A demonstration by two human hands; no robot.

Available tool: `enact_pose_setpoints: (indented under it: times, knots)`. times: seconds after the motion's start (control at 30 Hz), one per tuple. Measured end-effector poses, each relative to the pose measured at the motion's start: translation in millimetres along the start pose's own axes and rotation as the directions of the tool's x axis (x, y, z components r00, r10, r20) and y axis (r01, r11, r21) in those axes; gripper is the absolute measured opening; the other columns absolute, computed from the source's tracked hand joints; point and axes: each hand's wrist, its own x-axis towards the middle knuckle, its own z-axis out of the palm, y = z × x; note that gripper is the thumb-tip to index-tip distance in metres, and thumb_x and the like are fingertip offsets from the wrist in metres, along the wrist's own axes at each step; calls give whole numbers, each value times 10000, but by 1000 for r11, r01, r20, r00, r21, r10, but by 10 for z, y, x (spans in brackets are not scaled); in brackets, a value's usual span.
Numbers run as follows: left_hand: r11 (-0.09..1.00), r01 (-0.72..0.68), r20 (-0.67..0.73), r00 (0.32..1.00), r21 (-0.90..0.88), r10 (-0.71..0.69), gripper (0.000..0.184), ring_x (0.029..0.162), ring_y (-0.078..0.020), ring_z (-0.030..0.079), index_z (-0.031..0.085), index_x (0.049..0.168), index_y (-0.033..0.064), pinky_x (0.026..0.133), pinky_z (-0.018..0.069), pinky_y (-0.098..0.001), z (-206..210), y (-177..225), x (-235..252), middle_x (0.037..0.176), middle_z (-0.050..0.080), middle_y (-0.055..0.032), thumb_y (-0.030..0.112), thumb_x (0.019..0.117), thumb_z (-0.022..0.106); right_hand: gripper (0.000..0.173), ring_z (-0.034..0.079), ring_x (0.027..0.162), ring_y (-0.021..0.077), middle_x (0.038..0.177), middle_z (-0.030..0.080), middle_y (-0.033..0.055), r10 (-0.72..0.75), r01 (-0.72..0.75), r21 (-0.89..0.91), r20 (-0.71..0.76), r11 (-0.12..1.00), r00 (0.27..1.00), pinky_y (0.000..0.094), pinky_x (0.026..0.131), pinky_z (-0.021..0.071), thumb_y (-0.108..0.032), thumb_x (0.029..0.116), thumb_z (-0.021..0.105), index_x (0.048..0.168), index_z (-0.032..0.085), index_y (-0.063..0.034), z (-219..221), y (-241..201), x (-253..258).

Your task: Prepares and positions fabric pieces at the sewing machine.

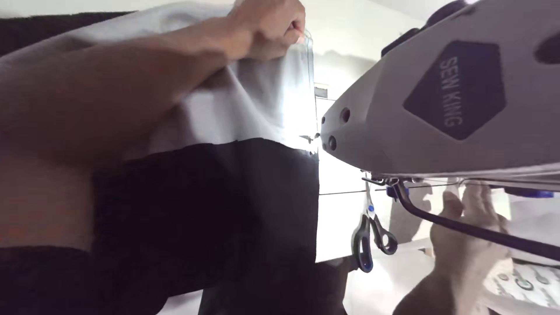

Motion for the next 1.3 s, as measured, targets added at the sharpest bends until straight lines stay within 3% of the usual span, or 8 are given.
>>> enact_pose_setpoints:
  times: [0.2, 0.4, 0.57, 0.67, 0.87, 0.97, 1.13, 1.3]
  knots:
    - [1000, 7, 6, 1000, 10, -7, 308, 924, -296, 646, 673, 1111, 82, 786, 490, -553, 21, 25, 4, 961, 661, -120, 273, 1071, 435, 396, 632, 1128, 567, 1200, 686, 327, -79, 57, 104, 228, 993, 970, 754, 972, 422, -262, 1048, 547, 1233, 706, 49, 100, 81, 93]
    - [998, -58, 5, 998, -1, 58, 320, 1041, -332, 650, 691, 1122, 78, 863, 487, -610, 36, 1, 0, 1061, 677, -141, 282, 1055, 454, 489, 559, 1328, 443, 1453, 571, 249, -61, 80, 112, -165, 991, 984, 558, 1130, 393, -294, 1028, 613, 1393, 605, 30, -106, -119, -114]
    - [999, -37, 17, 999, 16, 37, 348, 1146, -394, 628, 677, 1178, 37, 967, 460, -645, 9, 23, 16, 1160, 671, -198, 271, 1068, 445, 488, 681, 835, 313, 876, 732, 188, -360, 452, 215, -361, 866, 860, 437, 753, 527, -450, 931, 700, 980, 739, 34, -195, -1046, -26]
    - [997, -64, -12, 998, 43, 65, 339, 1177, -428, 611, 682, 1174, 26, 976, 464, -657, 23, 3, 8, 1173, 656, -225, 264, 1061, 468, 301, 644, 563, 333, 593, 612, 147, -472, 548, 59, -436, 835, 766, 452, 471, 437, -224, 892, 639, 670, 619, -21, -60, -1344, 195]
    - [870, -477, -203, 846, 125, 493, 442, 1208, -437, 585, 684, 1210, 95, 958, 436, -653, 147, -121, -22, 1252, 658, -191, 414, 1056, 420, 586, 702, 801, 330, 941, 734, 143, -342, 323, 184, 81, 928, 936, 503, 629, 550, -571, 983, 550, 1132, 744, -39, -486, -940, -473]
    - [838, -542, -82, 839, -58, 537, 354, 1203, -330, 615, 755, 1075, 116, 1014, 467, -584, 253, 151, -127, 1188, 698, -110, 365, 992, 518, 433, 690, 1026, 389, 1240, 710, 138, -295, 258, 167, 259, 952, 920, 547, 768, 574, -364, 981, 615, 1334, 701, -127, -433, -733, -870]
    - [728, -679, -60, 734, -99, 676, 246, 1189, -286, 593, 757, 1005, 175, 1025, 451, -546, 603, 234, -163, 1149, 681, -53, 317, 905, 584, 422, 692, 1064, 362, 1399, 645, 102, -326, 258, 247, 291, 934, 900, 509, 784, 587, -230, 971, 628, 1375, 672, -117, -364, -653, -984]
    - [802, -592, 18, 804, -78, 595, 294, 1231, -358, 576, 741, 993, 80, 1065, 426, -578, 202, 363, -521, 1197, 672, -134, 303, 890, 581, 346, 738, 1020, 347, 1254, 727, 131, -342, 300, 214, 202, 930, 918, 516, 789, 604, -148, 959, 601, 1268, 727, -55, -445, -756, -832]
